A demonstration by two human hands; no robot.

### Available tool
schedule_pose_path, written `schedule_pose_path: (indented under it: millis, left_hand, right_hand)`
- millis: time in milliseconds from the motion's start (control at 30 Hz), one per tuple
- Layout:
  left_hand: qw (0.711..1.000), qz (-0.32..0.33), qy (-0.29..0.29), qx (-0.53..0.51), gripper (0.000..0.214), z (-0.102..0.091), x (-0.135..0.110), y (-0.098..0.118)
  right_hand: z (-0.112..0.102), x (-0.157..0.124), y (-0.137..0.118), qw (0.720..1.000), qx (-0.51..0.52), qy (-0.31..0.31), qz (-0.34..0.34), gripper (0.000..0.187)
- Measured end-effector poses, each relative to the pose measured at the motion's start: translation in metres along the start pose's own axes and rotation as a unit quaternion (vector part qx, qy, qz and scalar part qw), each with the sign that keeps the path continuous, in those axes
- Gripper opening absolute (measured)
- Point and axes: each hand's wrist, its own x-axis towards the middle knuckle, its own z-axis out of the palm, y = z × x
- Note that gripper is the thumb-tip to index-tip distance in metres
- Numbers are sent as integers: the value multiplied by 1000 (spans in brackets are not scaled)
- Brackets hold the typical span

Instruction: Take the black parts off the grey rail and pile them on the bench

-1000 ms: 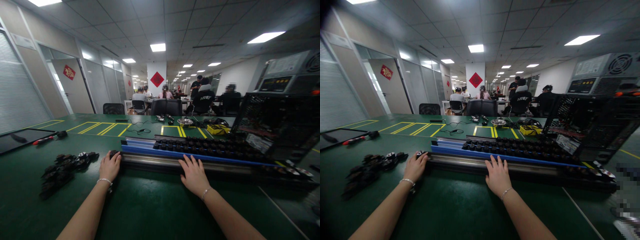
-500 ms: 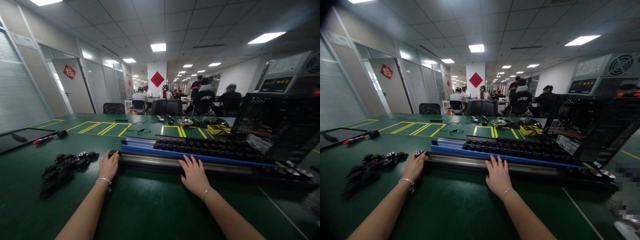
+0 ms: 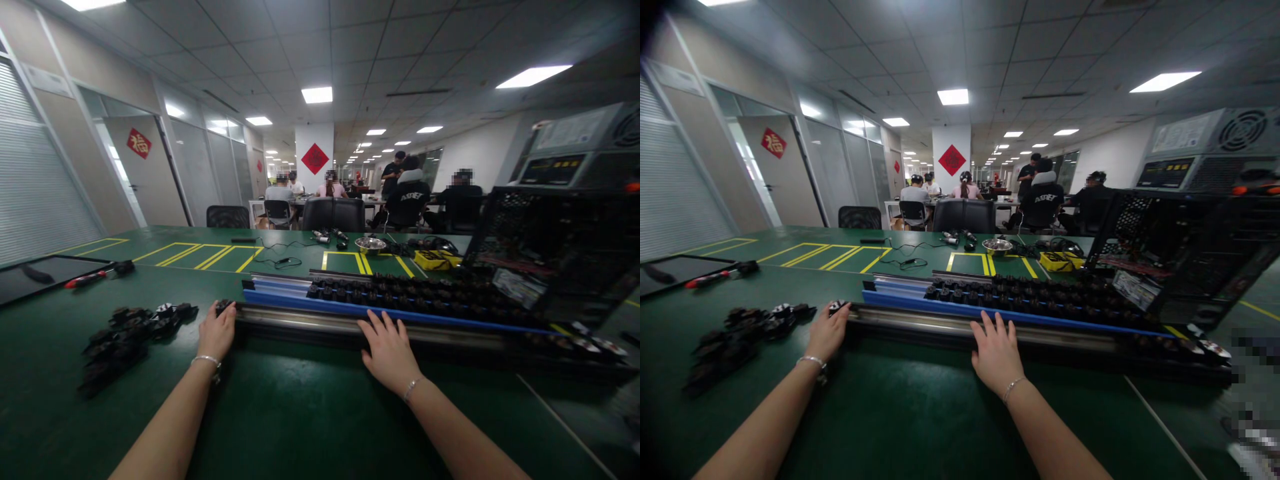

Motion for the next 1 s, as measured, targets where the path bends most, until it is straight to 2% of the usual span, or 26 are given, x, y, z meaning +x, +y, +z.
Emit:
schedule_pose_path:
  millis: [600,1000]
  left_hand:
    - [996,-28,12,-84,48,2,4,-3]
    - [994,-31,7,-108,51,7,7,-9]
  right_hand:
    - [-4,1,-1,1000,-4,-23,10,55]
    - [-2,0,0,1000,-1,-9,5,53]
